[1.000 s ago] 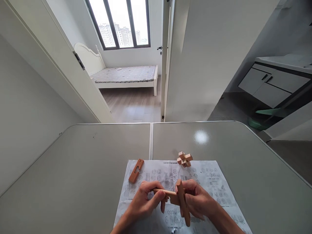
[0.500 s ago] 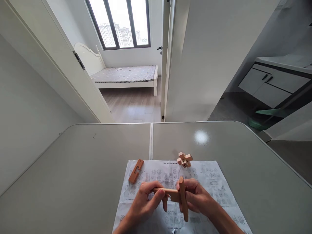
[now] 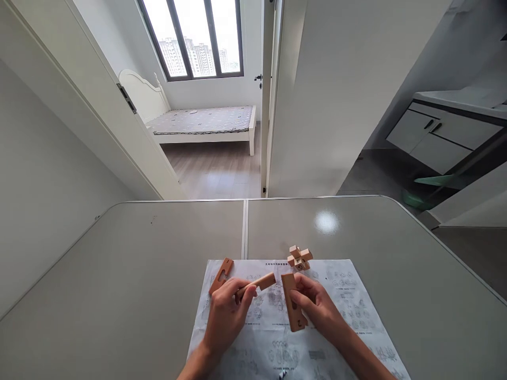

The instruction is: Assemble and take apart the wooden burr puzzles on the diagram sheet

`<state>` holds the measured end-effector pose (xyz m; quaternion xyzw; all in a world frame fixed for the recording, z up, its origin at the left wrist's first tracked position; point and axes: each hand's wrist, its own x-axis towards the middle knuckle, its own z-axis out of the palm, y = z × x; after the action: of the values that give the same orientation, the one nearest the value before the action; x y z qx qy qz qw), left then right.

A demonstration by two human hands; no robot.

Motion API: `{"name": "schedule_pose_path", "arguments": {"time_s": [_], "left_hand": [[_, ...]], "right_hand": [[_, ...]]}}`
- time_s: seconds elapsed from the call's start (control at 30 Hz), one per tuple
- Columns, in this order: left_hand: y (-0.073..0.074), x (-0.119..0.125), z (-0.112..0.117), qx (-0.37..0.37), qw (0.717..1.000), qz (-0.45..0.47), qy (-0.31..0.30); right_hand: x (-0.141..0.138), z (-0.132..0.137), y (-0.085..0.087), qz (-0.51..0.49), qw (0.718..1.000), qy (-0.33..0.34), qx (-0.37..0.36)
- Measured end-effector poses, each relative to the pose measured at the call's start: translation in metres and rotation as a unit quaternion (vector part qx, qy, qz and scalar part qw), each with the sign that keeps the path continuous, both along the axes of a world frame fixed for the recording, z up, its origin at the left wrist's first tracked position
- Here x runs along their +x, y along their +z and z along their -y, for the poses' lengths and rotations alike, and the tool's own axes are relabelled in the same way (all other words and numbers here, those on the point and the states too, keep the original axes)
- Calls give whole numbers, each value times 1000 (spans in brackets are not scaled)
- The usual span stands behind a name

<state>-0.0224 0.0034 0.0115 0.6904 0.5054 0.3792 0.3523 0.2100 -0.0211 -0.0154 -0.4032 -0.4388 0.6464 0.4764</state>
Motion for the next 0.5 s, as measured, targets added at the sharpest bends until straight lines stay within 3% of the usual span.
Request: {"name": "schedule_pose_path", "arguments": {"time_s": [0.17,0.33,0.5], "left_hand": [[-6,2,-1,93,993,-78,4],[-10,2,0,123,981,-149,6],[-10,3,2,146,969,-200,-12]], "right_hand": [[-12,5,-1,84,995,-29,35],[-16,7,-3,214,971,-58,90],[-18,7,-4,285,948,-86,116]]}}
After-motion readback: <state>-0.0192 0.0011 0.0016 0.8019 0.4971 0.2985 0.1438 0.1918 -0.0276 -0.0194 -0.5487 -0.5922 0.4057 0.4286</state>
